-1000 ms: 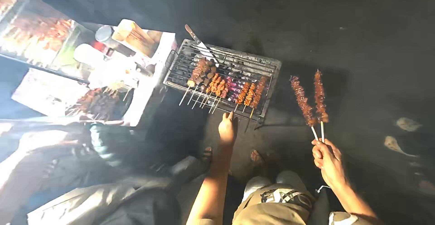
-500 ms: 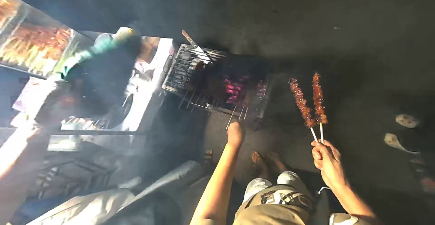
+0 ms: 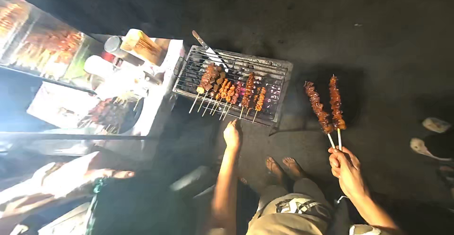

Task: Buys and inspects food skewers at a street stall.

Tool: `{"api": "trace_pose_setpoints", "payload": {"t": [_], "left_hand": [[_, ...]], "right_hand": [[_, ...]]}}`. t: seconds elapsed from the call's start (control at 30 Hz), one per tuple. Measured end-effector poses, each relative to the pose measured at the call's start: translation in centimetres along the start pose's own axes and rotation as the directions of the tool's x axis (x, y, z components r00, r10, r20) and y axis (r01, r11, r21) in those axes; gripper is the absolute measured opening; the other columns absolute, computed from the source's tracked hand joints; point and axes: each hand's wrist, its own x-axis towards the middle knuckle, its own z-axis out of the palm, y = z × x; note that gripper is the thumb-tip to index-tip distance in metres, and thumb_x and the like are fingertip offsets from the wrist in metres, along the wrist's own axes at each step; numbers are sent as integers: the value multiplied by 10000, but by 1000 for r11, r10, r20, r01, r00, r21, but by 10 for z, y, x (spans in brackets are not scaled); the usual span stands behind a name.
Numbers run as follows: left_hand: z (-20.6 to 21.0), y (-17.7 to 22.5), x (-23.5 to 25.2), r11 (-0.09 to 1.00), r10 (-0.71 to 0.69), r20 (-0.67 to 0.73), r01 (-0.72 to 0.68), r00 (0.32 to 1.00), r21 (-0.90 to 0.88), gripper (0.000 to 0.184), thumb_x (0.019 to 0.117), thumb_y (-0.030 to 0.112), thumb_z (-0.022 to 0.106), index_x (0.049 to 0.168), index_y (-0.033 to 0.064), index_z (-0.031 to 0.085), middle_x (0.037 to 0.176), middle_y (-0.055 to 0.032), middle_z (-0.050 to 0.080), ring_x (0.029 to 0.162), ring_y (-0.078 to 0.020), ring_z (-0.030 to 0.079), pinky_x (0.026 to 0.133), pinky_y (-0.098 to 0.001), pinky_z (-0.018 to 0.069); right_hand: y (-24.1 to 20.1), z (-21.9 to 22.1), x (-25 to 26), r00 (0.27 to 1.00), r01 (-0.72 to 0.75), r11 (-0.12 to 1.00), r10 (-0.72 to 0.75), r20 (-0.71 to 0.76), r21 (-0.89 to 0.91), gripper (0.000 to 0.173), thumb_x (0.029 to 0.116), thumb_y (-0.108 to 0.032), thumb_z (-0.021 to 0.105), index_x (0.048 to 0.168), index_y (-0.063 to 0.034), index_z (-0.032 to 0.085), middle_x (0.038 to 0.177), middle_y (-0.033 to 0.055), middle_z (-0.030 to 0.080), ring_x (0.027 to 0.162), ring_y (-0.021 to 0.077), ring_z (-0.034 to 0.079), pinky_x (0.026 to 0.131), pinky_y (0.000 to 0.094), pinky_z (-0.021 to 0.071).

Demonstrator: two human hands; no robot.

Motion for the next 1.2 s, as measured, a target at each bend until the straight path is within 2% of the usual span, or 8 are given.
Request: {"api": "trace_pose_setpoints", "payload": {"t": [0.2,0.33,0.43,0.6,0.7,0.87,1.03,1.2], "left_hand": [[-7,1,6,988,-109,76,99,991,115,378,1105,238,427,1341,35,642,1290,-243,660,1209,-415,640,1023,-583,503],[2,-10,11,997,-62,-66,66,996,51,396,1067,181,503,1447,125,600,1420,-225,591,1192,-400,660,998,-544,539],[-2,-17,16,998,-30,-181,20,983,-57,369,1054,161,539,1401,71,627,1379,-245,609,1204,-410,645,1018,-555,522],[-10,-17,36,996,-72,-90,76,993,51,394,1077,183,506,1436,36,578,1405,-249,595,1270,-410,609,1077,-539,483],[-3,-19,52,991,-99,-114,109,989,80,356,1050,159,537,1382,79,638,1397,-241,589,1176,-403,662,978,-543,547],[-11,-10,46,986,-113,-59,119,992,118,353,1084,182,480,1347,-9,618,1350,-276,618,1220,-443,629,1034,-587,497],[-4,11,10,999,-2,-158,-6,988,-49,299,1054,169,523,1179,-21,716,1138,-229,724,1088,-383,705,992,-537,533],[28,46,-24,991,107,-1,-107,994,-82,298,1029,171,560,1204,-7,723,1171,-220,722,1098,-359,706,1006,-508,536]], "right_hand": [[1,1,-3,1000,-4,1000,4,2,7,242,1075,-125,345,1020,-67,573,566,-114,415,401,-32,321,371,110,270],[-2,1,-3,1000,-9,1000,9,-2,3,236,1073,-121,348,1025,-62,572,569,-110,412,403,-31,320,374,113,267],[-1,-2,-2,1000,-2,1000,3,8,-8,238,1071,-127,346,1018,-73,572,565,-118,409,399,-36,312,371,108,264],[0,-5,-4,1000,5,1000,-6,-10,-15,229,1063,-130,354,1023,-69,571,567,-125,425,401,-41,329,373,105,275],[2,-7,-5,1000,-10,1000,9,-19,-26,219,1070,-122,358,1030,-66,567,569,-119,424,397,-39,325,370,107,277],[3,-5,4,1000,-26,999,26,4,-23,222,1065,-111,364,1007,-69,575,558,-118,420,397,-42,325,371,104,268],[-5,-9,13,999,-31,999,32,37,-33,217,1062,-114,365,999,-75,569,566,-115,407,402,-38,315,374,110,264],[-16,-15,21,999,-20,999,21,43,-25,217,1069,-128,375,1009,-77,577,573,-119,422,405,-38,325,377,109,273]]}}
